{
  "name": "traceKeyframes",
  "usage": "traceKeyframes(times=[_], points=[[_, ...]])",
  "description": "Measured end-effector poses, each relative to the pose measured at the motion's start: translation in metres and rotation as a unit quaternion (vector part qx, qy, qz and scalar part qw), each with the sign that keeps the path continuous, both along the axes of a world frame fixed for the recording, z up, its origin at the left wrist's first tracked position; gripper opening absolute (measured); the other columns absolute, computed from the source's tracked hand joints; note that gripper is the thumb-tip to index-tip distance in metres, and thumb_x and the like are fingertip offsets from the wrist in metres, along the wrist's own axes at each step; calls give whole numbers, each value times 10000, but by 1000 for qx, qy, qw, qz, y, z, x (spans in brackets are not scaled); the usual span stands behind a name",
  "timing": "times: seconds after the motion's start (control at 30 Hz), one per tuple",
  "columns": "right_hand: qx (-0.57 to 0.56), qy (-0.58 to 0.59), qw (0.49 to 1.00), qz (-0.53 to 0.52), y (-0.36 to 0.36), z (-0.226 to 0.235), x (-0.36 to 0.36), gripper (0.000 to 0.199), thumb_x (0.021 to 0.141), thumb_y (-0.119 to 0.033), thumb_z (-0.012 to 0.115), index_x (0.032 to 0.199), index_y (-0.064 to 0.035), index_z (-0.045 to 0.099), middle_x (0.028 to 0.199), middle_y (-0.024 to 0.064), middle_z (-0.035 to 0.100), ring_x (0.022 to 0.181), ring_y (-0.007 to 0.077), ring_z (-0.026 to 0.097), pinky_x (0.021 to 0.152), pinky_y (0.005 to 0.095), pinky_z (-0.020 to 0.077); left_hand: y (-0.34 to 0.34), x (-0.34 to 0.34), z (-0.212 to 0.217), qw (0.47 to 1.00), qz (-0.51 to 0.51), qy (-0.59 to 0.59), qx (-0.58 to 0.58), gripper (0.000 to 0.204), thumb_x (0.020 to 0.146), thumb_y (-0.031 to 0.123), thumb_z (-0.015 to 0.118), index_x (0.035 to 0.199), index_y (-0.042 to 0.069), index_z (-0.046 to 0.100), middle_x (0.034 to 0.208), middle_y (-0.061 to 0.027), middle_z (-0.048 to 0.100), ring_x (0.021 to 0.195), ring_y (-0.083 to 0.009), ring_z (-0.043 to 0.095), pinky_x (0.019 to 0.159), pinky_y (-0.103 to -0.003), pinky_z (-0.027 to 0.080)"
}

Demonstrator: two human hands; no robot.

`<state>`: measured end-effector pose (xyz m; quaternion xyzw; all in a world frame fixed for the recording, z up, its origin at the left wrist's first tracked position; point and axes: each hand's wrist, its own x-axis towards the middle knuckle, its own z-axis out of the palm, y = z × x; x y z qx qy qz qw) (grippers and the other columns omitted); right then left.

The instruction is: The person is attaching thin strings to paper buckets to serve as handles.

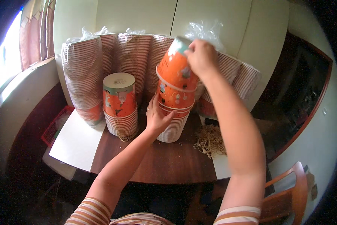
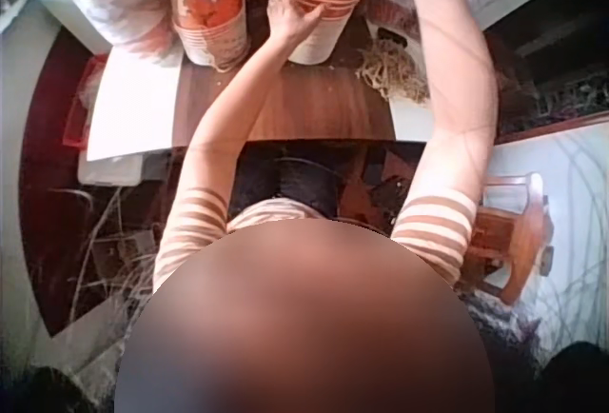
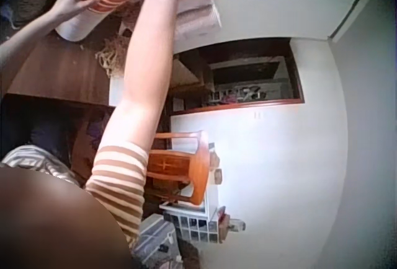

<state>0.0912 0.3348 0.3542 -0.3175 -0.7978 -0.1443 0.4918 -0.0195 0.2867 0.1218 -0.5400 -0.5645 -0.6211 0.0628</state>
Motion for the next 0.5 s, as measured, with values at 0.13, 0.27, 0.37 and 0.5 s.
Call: traceKeyframes(times=[0.13,0.27,0.37,0.5], points=[[96,92,991,7,-32,39,39,234,778,-227,680,854,-11,634,778,168,656,729,319,645,656,382,497,-7,-8,-10,1000,-28,-9,10,823,699,333,742,1331,-1,333,1318,-250,387,1205,-406,395,1012,-455,341],[-110,246,951,154,-82,3,90,255,855,-248,642,931,-17,566,767,3,549,621,60,476,547,257,403,-35,-26,-18,994,-93,-47,13,696,765,300,704,1307,6,383,1304,-257,396,1181,-380,426,973,-425,395],[-263,375,844,280,-99,-83,113,76,896,-154,560,942,-97,537,810,-32,550,699,63,506,597,211,391,-65,-41,-23,912,-297,-274,-69,535,880,303,609,1283,-3,435,1205,-151,524,999,-219,571,834,-311,469],[-441,550,616,351,-102,-242,120,250,866,-189,622,1074,-87,528,883,2,578,696,89,557,597,197,482,-129,-34,4,820,-429,-352,-136,532,901,309,581,1301,-6,429,1152,-90,560,847,-110,568,719,-241,449]])
